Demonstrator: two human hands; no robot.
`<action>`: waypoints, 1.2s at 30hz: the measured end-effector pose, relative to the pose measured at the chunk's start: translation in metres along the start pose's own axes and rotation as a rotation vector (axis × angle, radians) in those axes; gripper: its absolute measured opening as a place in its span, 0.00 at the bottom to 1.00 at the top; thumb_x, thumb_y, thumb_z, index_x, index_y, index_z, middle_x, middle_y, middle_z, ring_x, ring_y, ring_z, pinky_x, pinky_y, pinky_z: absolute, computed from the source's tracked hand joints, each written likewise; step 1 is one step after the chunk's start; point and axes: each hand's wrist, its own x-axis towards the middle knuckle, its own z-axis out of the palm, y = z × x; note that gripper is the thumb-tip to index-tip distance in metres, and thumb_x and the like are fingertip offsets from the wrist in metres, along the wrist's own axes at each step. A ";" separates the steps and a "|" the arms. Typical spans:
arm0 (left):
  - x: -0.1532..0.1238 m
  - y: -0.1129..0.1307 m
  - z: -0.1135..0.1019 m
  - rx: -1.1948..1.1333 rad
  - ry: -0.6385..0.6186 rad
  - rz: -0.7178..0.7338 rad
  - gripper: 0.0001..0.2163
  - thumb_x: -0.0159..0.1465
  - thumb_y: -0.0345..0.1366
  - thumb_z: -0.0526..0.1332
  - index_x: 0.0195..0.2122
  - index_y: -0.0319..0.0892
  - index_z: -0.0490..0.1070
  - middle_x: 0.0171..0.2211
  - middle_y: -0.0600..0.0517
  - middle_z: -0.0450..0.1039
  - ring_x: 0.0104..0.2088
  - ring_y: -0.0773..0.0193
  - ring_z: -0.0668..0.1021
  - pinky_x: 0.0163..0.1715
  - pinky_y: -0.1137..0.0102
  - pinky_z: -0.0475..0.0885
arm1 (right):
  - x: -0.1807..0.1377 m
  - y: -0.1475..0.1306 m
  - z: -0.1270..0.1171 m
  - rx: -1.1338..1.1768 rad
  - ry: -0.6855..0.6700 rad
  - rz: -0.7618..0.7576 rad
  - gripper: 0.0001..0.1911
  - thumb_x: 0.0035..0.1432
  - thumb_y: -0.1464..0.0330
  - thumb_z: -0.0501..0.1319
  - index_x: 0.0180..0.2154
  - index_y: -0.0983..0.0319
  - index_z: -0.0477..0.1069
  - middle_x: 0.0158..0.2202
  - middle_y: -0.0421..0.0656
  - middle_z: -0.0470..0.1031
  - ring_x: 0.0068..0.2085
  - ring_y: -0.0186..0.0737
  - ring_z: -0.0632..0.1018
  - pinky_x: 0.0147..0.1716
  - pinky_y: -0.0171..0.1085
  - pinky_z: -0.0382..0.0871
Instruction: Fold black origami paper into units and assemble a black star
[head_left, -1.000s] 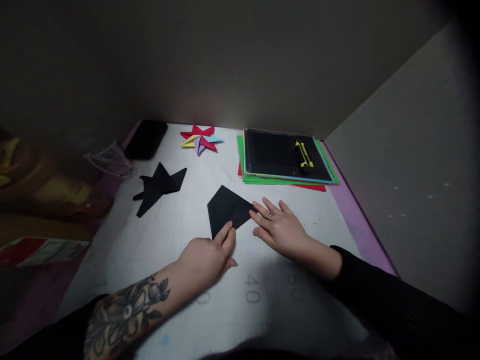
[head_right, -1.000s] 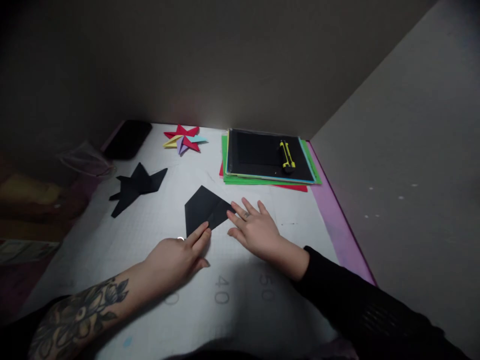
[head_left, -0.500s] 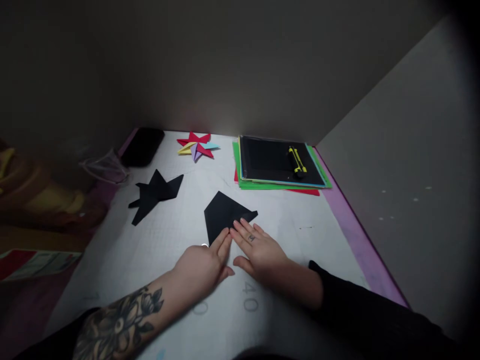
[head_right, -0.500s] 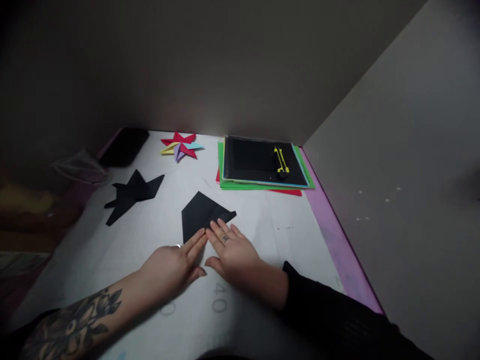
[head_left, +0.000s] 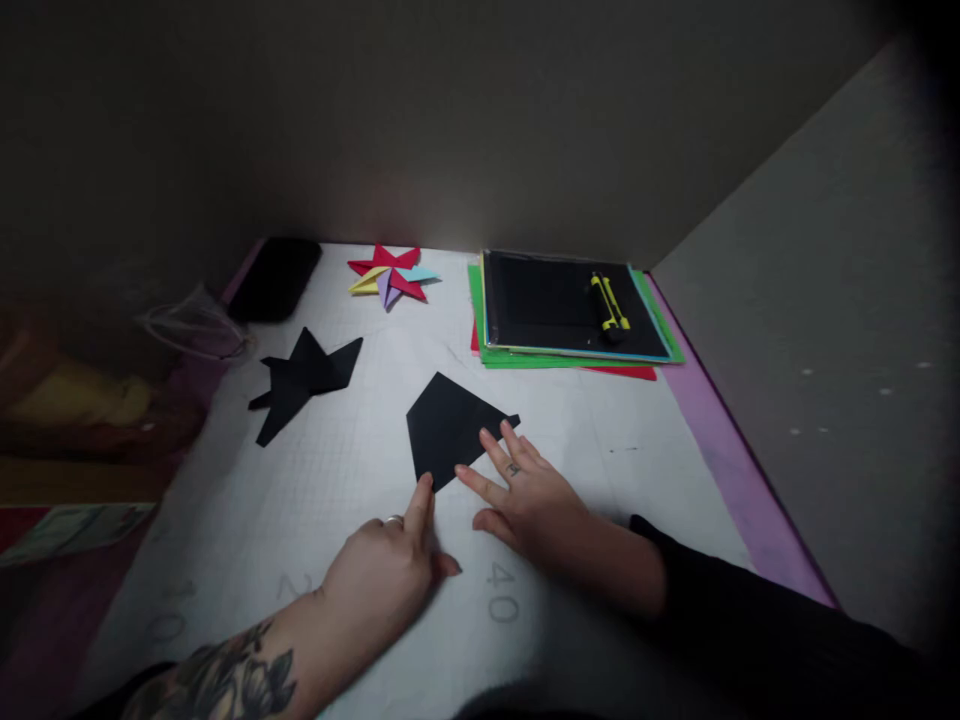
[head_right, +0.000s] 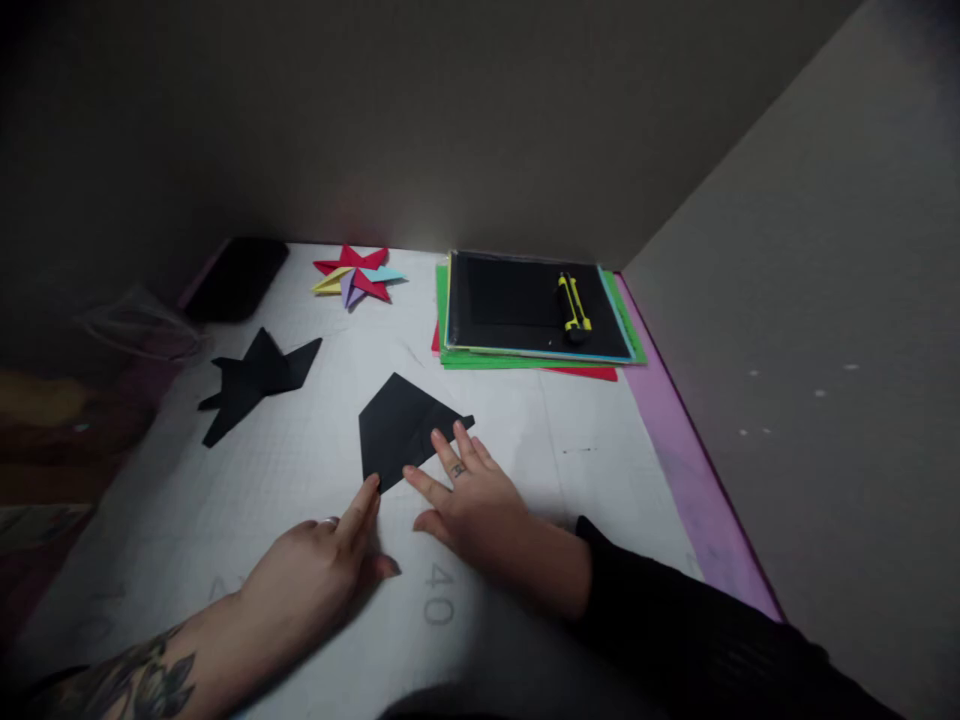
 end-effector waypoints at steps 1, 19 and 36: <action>-0.003 0.001 0.002 -0.019 0.013 -0.026 0.22 0.66 0.38 0.53 0.55 0.25 0.64 0.54 0.25 0.63 0.26 0.57 0.78 0.24 0.63 0.74 | 0.000 0.003 0.000 -0.017 0.021 0.015 0.29 0.54 0.55 0.62 0.57 0.52 0.64 0.63 0.51 0.56 0.64 0.63 0.52 0.56 0.59 0.56; -0.017 -0.010 0.007 -0.022 0.182 -0.002 0.18 0.66 0.32 0.48 0.51 0.30 0.71 0.55 0.32 0.66 0.26 0.59 0.77 0.23 0.63 0.72 | -0.003 0.045 -0.017 -0.235 0.069 0.328 0.26 0.62 0.63 0.49 0.57 0.71 0.63 0.62 0.54 0.58 0.63 0.56 0.58 0.57 0.54 0.56; -0.012 0.000 0.014 0.005 0.156 -0.025 0.22 0.66 0.36 0.51 0.59 0.34 0.61 0.60 0.34 0.57 0.27 0.59 0.79 0.24 0.65 0.75 | 0.013 -0.021 -0.003 0.104 -0.104 -0.173 0.32 0.62 0.62 0.51 0.64 0.68 0.49 0.66 0.51 0.47 0.66 0.47 0.47 0.63 0.48 0.48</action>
